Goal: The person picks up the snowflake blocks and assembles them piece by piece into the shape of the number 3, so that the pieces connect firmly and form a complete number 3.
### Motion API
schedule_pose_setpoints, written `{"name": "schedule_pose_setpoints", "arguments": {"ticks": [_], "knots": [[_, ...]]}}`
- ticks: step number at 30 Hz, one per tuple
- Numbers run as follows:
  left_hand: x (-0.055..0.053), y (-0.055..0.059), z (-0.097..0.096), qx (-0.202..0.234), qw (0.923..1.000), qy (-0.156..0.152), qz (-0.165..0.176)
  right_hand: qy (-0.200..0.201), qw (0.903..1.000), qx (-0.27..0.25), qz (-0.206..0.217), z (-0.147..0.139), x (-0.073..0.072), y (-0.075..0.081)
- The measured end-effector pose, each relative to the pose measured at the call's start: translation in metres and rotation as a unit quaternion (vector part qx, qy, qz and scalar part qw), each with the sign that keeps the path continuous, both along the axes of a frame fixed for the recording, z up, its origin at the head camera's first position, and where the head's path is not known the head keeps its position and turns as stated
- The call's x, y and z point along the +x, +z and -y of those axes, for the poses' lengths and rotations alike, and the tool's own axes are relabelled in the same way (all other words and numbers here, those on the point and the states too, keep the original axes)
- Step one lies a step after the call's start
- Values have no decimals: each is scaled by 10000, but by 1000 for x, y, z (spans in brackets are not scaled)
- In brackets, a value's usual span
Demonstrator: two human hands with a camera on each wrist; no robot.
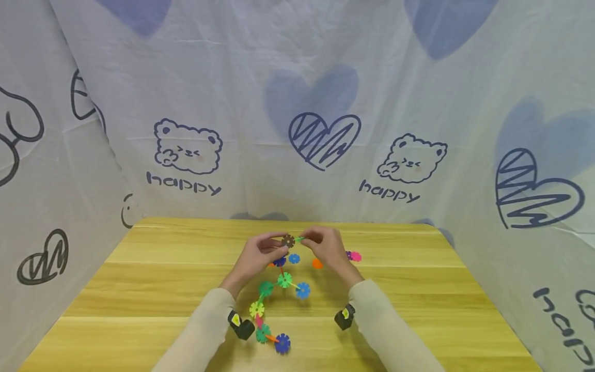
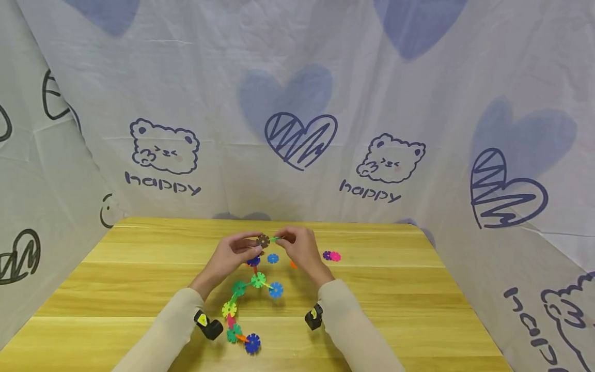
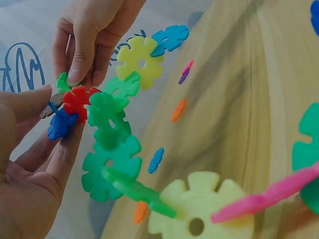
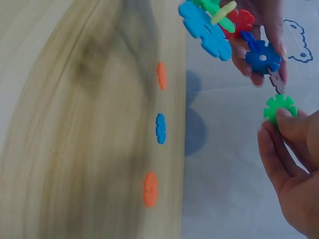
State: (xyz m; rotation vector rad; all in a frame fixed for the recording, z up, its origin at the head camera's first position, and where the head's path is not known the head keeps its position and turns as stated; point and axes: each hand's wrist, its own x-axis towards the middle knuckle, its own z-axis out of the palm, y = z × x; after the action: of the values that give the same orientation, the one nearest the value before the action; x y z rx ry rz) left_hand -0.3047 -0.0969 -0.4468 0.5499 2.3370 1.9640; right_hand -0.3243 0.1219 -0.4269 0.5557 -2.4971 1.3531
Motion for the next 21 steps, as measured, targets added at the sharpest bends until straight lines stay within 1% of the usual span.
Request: {"name": "schedule_pose_setpoints", "arguments": {"ticks": [5, 10, 12, 14, 16, 19, 21], "knots": [[1, 3, -1, 115, 9998, -51, -169, 43, 9998, -71, -159, 1, 2, 4], [2, 4, 0, 215, 9995, -106, -207, 58, 9994, -108, -316, 0, 3, 6], [3, 4, 0, 246, 9995, -99, -178, 121, 9985, -109, -514, 0, 3, 5], [4, 5, -1, 274, 9994, -104, -161, 229, 9959, -73, -868, -1, 2, 4], [5, 6, -1, 308, 9993, -136, -164, 376, 9915, -21, -1246, -2, 1, 3], [6, 8, -2, 289, 9992, -194, -200, 573, 9837, 102, -1699, -3, -1, 3], [6, 9, -2, 243, 9991, -227, -254, 640, 9820, 151, -1772, -3, -1, 4]]}}
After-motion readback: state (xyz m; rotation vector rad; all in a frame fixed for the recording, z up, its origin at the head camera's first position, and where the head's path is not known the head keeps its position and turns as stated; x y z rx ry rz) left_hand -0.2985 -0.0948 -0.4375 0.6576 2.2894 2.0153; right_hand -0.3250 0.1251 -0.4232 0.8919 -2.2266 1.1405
